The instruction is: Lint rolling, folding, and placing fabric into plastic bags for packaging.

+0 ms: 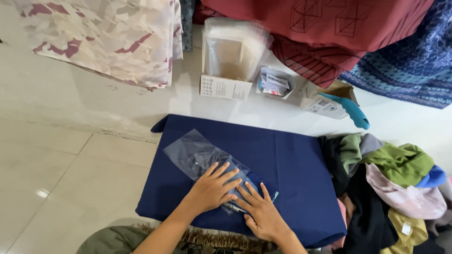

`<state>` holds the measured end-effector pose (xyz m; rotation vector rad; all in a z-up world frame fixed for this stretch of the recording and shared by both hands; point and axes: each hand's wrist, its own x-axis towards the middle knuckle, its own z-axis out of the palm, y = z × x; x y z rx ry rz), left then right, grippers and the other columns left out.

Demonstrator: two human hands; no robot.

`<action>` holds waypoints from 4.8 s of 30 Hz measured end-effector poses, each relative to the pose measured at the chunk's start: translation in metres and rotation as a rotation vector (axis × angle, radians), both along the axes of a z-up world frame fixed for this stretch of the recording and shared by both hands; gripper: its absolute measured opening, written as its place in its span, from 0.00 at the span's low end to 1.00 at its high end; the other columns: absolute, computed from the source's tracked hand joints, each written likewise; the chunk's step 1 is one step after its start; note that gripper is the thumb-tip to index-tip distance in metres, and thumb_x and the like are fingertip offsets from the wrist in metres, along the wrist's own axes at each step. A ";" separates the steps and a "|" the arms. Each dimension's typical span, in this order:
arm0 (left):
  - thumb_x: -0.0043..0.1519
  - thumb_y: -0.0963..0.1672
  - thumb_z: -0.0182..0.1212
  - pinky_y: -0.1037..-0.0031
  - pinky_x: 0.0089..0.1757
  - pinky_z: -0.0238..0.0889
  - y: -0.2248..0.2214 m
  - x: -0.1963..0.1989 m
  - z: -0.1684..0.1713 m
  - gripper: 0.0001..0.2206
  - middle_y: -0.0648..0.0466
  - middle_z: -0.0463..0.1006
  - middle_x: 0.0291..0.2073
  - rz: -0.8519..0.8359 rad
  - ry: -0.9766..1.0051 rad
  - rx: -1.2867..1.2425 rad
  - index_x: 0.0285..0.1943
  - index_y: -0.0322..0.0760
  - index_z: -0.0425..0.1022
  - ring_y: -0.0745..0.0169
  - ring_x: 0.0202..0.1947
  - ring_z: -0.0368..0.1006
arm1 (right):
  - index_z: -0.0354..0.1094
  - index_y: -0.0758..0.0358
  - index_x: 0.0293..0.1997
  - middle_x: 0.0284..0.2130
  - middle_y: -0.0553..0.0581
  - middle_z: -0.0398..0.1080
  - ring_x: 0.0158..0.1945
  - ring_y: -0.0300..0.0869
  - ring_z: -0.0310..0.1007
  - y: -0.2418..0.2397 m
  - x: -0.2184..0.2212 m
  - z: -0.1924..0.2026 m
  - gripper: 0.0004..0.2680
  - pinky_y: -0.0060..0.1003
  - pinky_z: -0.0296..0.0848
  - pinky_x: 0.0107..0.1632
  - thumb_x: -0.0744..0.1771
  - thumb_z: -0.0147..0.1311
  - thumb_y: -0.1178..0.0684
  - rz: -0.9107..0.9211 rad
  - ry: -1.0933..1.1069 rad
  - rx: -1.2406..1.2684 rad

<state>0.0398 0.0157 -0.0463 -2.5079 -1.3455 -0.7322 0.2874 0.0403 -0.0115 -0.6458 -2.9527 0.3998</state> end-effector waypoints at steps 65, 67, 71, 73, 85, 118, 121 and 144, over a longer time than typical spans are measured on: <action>0.74 0.53 0.39 0.43 0.64 0.47 -0.005 -0.051 0.013 0.23 0.48 0.70 0.68 0.169 -0.189 0.007 0.71 0.43 0.70 0.39 0.71 0.58 | 0.58 0.63 0.66 0.72 0.66 0.49 0.77 0.63 0.31 0.027 -0.106 -0.018 0.18 0.65 0.29 0.73 0.69 0.49 0.49 0.012 0.087 0.014; 0.73 0.52 0.42 0.45 0.65 0.47 0.002 -0.064 -0.004 0.21 0.52 0.70 0.68 0.260 -0.120 0.086 0.69 0.45 0.72 0.43 0.71 0.58 | 0.74 0.63 0.55 0.69 0.65 0.56 0.77 0.66 0.30 0.023 -0.101 -0.015 0.14 0.73 0.30 0.71 0.71 0.47 0.45 0.029 0.024 0.047; 0.73 0.53 0.42 0.40 0.65 0.43 0.006 -0.072 -0.024 0.24 0.48 0.67 0.70 0.305 -0.105 -0.077 0.72 0.40 0.67 0.35 0.72 0.52 | 0.60 0.48 0.71 0.70 0.72 0.49 0.70 0.74 0.45 0.022 -0.105 -0.019 0.17 0.74 0.45 0.66 0.71 0.47 0.48 0.093 -0.056 0.222; 0.73 0.54 0.40 0.40 0.65 0.41 0.007 -0.073 -0.022 0.25 0.47 0.66 0.70 0.317 -0.090 -0.107 0.73 0.40 0.66 0.34 0.73 0.51 | 0.59 0.47 0.73 0.70 0.78 0.45 0.71 0.77 0.42 0.024 -0.111 -0.012 0.18 0.76 0.39 0.67 0.72 0.46 0.48 0.112 -0.109 0.191; 0.64 0.61 0.19 0.50 0.69 0.13 -0.025 -0.027 0.070 0.36 0.54 0.39 0.81 0.385 -0.446 -0.785 0.82 0.52 0.45 0.47 0.80 0.23 | 0.61 0.33 0.71 0.77 0.58 0.37 0.78 0.61 0.20 0.033 -0.047 0.014 0.17 0.75 0.18 0.68 0.71 0.47 0.46 -0.012 -0.127 -0.193; 0.61 0.66 0.35 0.52 0.70 0.22 -0.004 -0.046 0.024 0.40 0.56 0.42 0.80 0.491 -0.301 -0.677 0.79 0.51 0.52 0.50 0.79 0.29 | 0.72 0.40 0.62 0.32 0.41 0.70 0.37 0.35 0.74 0.051 0.009 -0.032 0.21 0.43 0.53 0.58 0.63 0.61 0.35 -0.892 0.437 -0.166; 0.66 0.55 0.51 0.55 0.60 0.59 0.009 -0.068 -0.008 0.22 0.49 0.78 0.60 0.626 -0.561 -0.094 0.61 0.44 0.80 0.47 0.62 0.71 | 0.67 0.44 0.67 0.45 0.47 0.70 0.54 0.44 0.70 0.073 0.018 -0.038 0.22 0.53 0.57 0.62 0.65 0.55 0.34 -0.915 0.456 -0.027; 0.55 0.44 0.74 0.53 0.67 0.49 -0.055 -0.107 0.098 0.25 0.54 0.71 0.69 -0.151 -0.902 -0.752 0.64 0.47 0.78 0.56 0.72 0.63 | 0.80 0.52 0.47 0.53 0.53 0.78 0.60 0.43 0.75 0.018 0.132 0.005 0.11 0.41 0.62 0.64 0.63 0.63 0.60 -0.525 0.641 -0.212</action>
